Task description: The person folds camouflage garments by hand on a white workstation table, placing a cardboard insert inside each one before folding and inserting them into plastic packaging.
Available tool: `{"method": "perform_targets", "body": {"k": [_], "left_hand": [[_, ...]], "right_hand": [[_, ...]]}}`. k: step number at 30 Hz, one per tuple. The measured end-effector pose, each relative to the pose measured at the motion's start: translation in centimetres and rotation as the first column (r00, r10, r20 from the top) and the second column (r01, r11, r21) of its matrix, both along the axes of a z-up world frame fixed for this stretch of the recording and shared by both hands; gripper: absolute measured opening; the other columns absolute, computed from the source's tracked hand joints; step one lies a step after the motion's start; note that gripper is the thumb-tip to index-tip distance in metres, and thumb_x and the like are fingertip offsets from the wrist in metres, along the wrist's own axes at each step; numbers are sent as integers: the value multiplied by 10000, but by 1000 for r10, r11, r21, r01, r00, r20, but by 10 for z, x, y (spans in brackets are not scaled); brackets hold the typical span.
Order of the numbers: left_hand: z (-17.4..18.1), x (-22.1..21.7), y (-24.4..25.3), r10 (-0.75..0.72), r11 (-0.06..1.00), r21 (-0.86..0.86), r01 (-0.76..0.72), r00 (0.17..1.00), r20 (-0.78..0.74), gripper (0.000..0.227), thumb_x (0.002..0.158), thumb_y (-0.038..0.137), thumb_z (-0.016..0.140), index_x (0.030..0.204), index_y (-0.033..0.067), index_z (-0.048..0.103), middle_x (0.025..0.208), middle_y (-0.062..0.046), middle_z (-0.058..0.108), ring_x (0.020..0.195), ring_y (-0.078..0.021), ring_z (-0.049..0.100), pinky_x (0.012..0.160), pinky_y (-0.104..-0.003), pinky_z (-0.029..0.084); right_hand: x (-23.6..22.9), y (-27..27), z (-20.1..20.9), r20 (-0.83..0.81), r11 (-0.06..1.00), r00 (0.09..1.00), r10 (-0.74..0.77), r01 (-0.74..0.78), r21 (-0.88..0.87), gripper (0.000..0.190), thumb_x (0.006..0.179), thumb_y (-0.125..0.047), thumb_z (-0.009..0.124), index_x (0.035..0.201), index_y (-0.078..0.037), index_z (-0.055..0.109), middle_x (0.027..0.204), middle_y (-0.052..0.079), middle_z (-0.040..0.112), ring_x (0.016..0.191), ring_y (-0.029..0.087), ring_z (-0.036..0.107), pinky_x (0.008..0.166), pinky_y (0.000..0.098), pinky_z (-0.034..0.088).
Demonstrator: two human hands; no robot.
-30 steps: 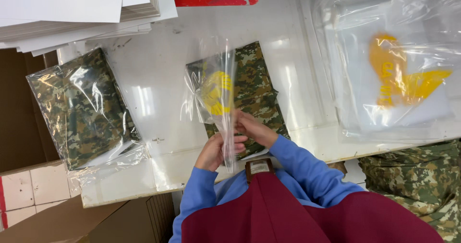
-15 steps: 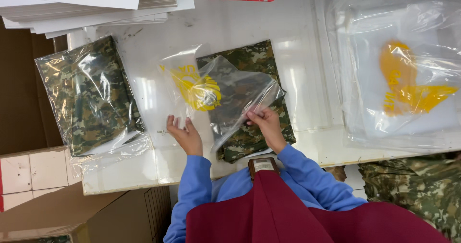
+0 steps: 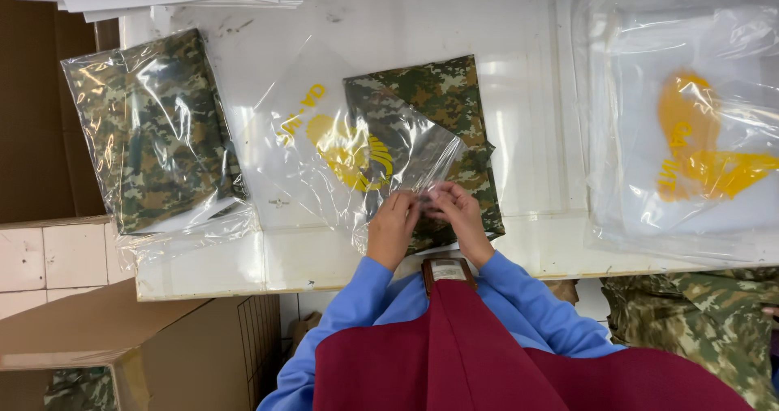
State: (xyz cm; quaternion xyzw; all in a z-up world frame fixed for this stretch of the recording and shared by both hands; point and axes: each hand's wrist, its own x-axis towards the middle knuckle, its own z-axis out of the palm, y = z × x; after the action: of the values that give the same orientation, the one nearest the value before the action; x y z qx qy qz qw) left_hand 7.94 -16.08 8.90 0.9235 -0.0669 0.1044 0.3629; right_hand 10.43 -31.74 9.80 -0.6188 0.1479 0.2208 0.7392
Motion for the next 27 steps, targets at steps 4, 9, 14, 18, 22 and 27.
{"method": "perform_targets", "body": {"k": [4,9,14,18,22,27], "left_hand": [[1,-7,-7,44,999,-19,-45,998,-55,65,1006,83,615,967,83,563,1004,-94,709,884,-305,722,725,-400,594],[25,4,6,145,866,-376,-330,885,-443,120,1121,207,410,1131,88,420,977,-149,760,808,-369,752,697,-502,563],[32,7,8,133,934,-279,-226,939,-316,193,1078,277,594,1152,127,690,984,-123,790,962,-349,758,840,-466,605],[10,8,21,235,934,-204,-292,935,-264,172,1070,295,618,1031,176,736,800,-84,781,810,-295,766,733,-423,600],[-8,11,26,341,882,-253,-397,909,-239,124,1058,212,618,961,185,691,705,-67,733,738,-290,733,718,-415,585],[-17,34,71,555,713,-418,-562,818,-152,192,1085,108,508,948,169,628,715,-20,703,642,-156,644,696,-282,541]], "right_hand": [[11,0,-12,45,994,993,-107,108,-35,168,1022,-161,681,1093,-13,716,926,104,738,899,182,724,831,376,638],[4,10,-22,67,995,993,-97,95,30,158,977,-70,724,1104,22,739,899,162,781,820,178,746,781,349,666],[-3,24,-26,179,996,983,37,-51,75,226,1024,-60,641,1222,0,730,1059,114,791,983,116,679,933,397,604],[-2,24,1,238,993,968,81,-99,67,257,1031,-35,599,1265,-8,699,1111,91,780,1048,90,625,1002,378,545],[-3,27,14,283,993,952,113,-120,6,151,1012,-40,630,1129,-12,722,944,122,799,904,104,688,860,327,608],[-16,16,26,376,977,908,183,-126,-173,126,976,-31,658,1069,-23,744,881,145,814,793,114,716,738,312,598]]}}
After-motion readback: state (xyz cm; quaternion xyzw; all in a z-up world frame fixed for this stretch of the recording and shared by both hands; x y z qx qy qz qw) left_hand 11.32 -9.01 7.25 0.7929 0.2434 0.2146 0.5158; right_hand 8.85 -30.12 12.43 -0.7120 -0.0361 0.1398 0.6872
